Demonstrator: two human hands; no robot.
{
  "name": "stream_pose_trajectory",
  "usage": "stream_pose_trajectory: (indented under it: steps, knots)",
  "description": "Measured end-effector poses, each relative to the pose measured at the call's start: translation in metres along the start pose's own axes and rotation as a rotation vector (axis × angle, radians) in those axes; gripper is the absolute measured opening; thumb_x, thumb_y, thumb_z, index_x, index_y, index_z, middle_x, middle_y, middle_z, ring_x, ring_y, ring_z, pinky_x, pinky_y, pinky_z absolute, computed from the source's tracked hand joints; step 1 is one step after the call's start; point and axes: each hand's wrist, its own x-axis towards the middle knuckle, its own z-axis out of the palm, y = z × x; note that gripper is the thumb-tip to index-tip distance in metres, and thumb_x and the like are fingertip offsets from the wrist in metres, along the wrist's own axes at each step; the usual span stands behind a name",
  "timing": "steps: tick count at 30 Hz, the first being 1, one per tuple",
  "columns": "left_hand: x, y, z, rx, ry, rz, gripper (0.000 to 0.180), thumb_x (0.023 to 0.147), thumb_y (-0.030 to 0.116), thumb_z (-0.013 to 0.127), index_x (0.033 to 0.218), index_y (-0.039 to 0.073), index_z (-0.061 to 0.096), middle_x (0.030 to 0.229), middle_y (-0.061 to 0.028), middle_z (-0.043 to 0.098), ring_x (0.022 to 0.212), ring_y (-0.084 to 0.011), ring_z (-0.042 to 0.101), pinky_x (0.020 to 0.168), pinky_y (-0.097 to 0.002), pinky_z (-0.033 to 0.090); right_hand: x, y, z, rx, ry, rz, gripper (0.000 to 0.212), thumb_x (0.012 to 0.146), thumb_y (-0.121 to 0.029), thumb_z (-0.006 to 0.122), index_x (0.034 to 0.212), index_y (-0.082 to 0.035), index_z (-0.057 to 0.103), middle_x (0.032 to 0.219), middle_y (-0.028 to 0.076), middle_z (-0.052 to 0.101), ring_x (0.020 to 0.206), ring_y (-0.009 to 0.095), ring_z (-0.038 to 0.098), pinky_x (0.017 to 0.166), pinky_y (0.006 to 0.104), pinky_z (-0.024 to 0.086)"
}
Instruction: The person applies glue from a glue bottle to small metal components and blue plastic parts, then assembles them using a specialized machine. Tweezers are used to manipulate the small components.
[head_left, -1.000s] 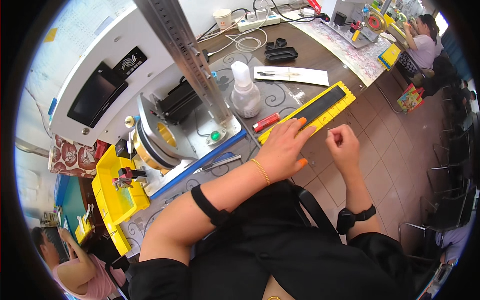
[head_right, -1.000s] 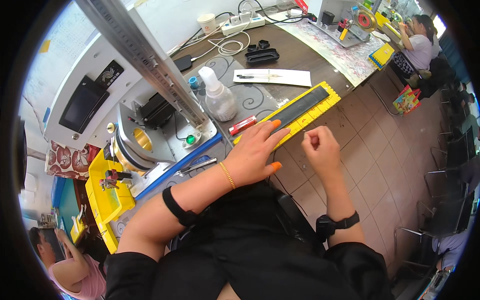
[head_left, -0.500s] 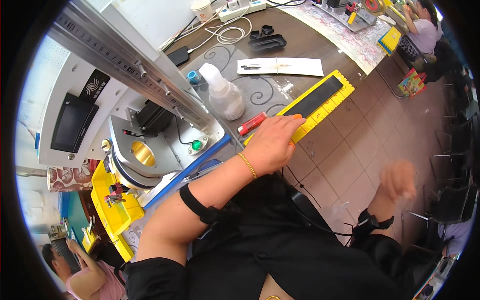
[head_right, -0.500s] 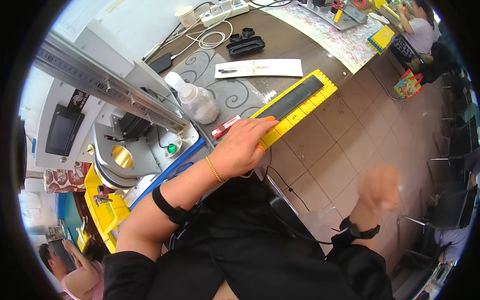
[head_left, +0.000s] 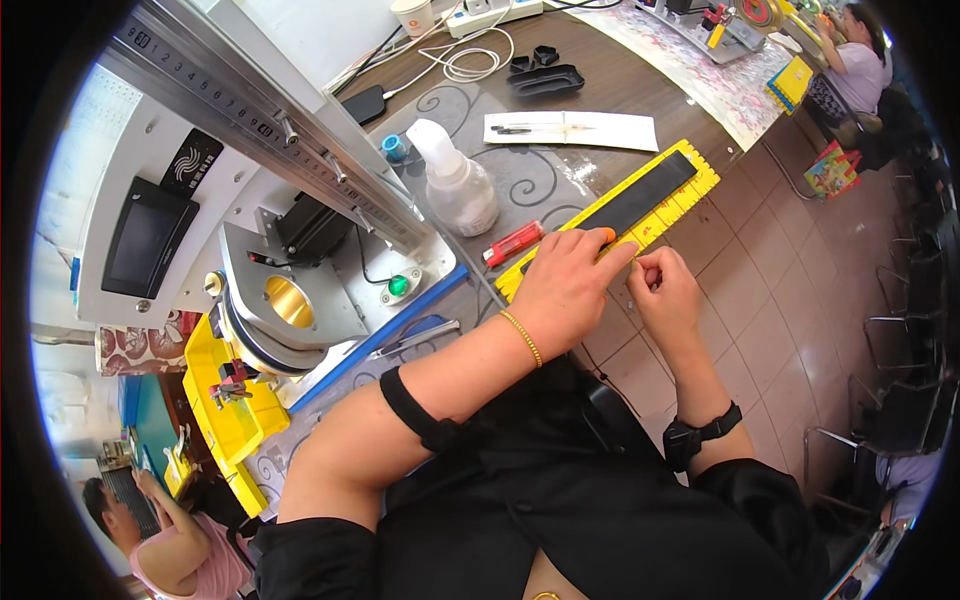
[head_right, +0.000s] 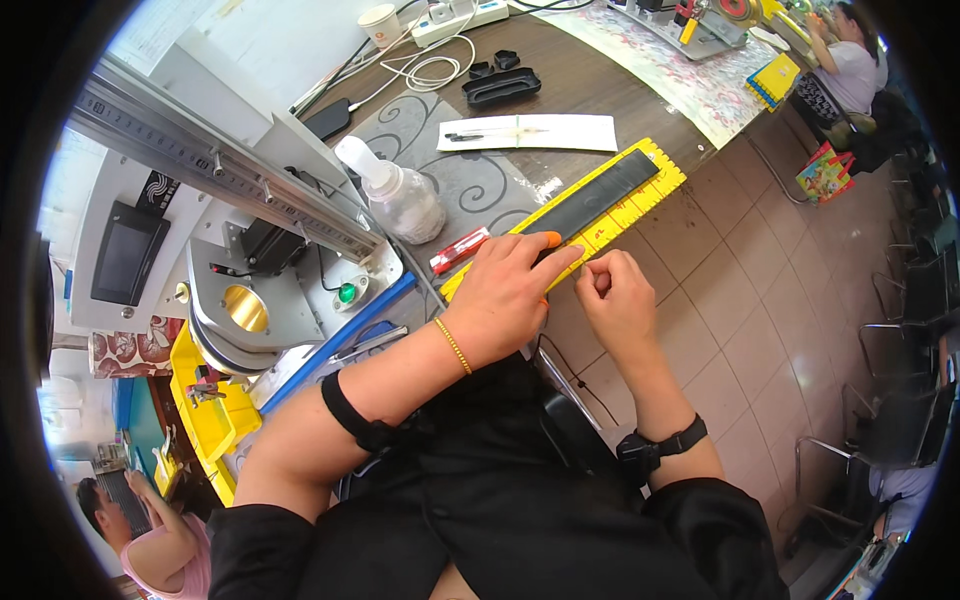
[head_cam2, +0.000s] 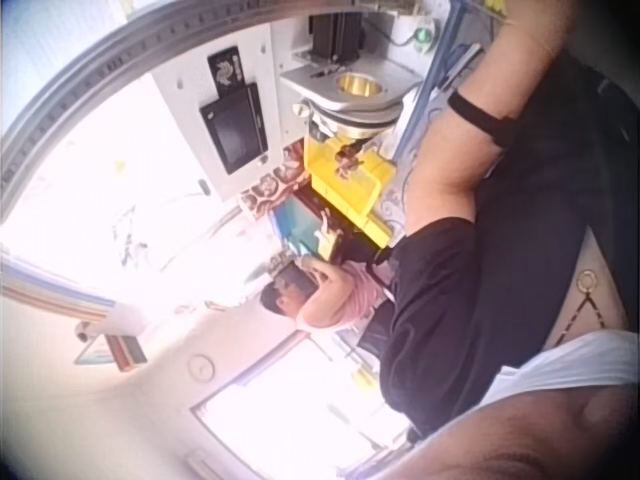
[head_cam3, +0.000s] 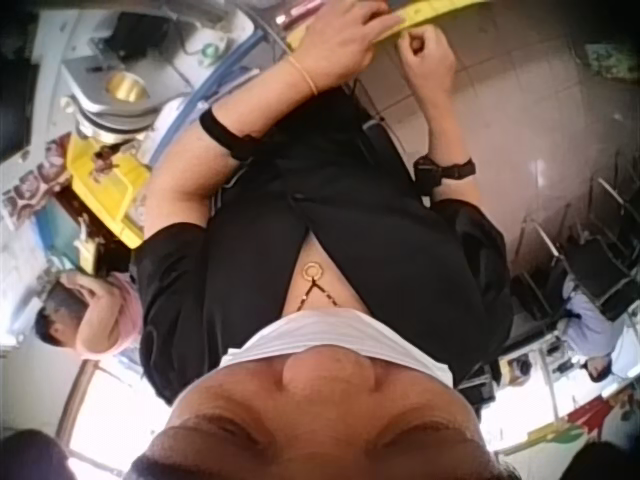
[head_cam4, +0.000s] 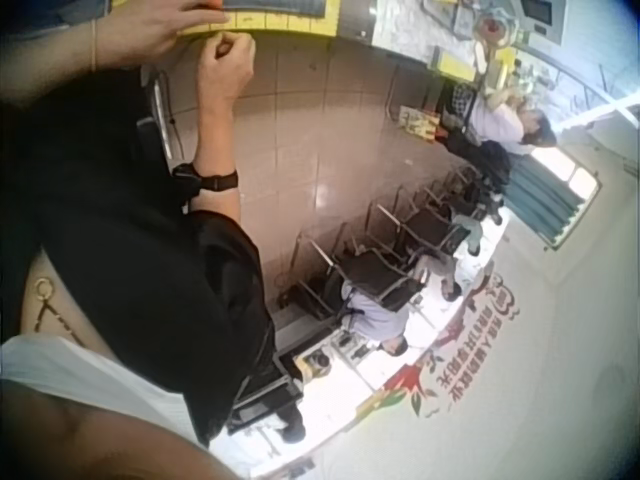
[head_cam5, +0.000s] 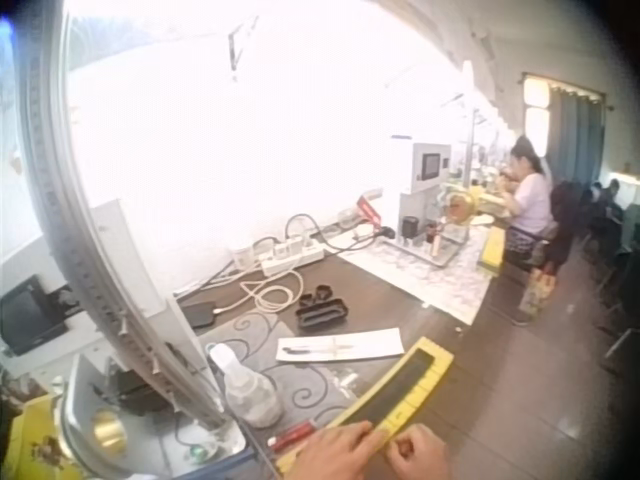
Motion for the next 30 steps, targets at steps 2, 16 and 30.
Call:
stream_pose_trajectory:
  steps: [2,16,30]
  knots:
    - [0.002,0.001,0.001,0.049,0.008,0.011,0.057,0.07,0.001,0.064,0.126,0.014,0.057,0.12,-0.0102,0.055,0.109,-0.031,0.051,0.095,-0.0409,0.04,0.0,0.0,0.001,-0.026,0.011,-0.008,0.012,0.08,-0.007,0.069,0.08,-0.004,0.057,0.071,0.007,0.055,0.056,0.018,0.052,0.053,0.0326,0.044]
    - [0.01,-0.001,-0.006,0.027,-0.095,0.042,0.047,0.072,0.003,0.063,0.118,0.011,0.062,0.117,-0.0142,0.058,0.104,-0.0325,0.055,0.092,-0.0406,0.044,-0.003,0.009,0.0,-0.042,-0.054,-0.022,0.013,0.08,-0.011,0.069,0.08,-0.004,0.058,0.071,0.007,0.056,0.058,0.019,0.055,0.056,0.0324,0.046]
    - [-0.063,-0.02,-0.057,-0.125,0.016,-0.092,0.047,0.075,-0.006,0.055,0.12,0.004,0.059,0.118,-0.0168,0.06,0.112,-0.0348,0.056,0.098,-0.0417,0.044,-0.053,0.093,-0.102,-0.629,-0.016,0.13,0.02,0.08,-0.016,0.07,0.096,-0.005,0.066,0.104,0.014,0.064,0.088,0.029,0.065,0.07,0.0367,0.053]
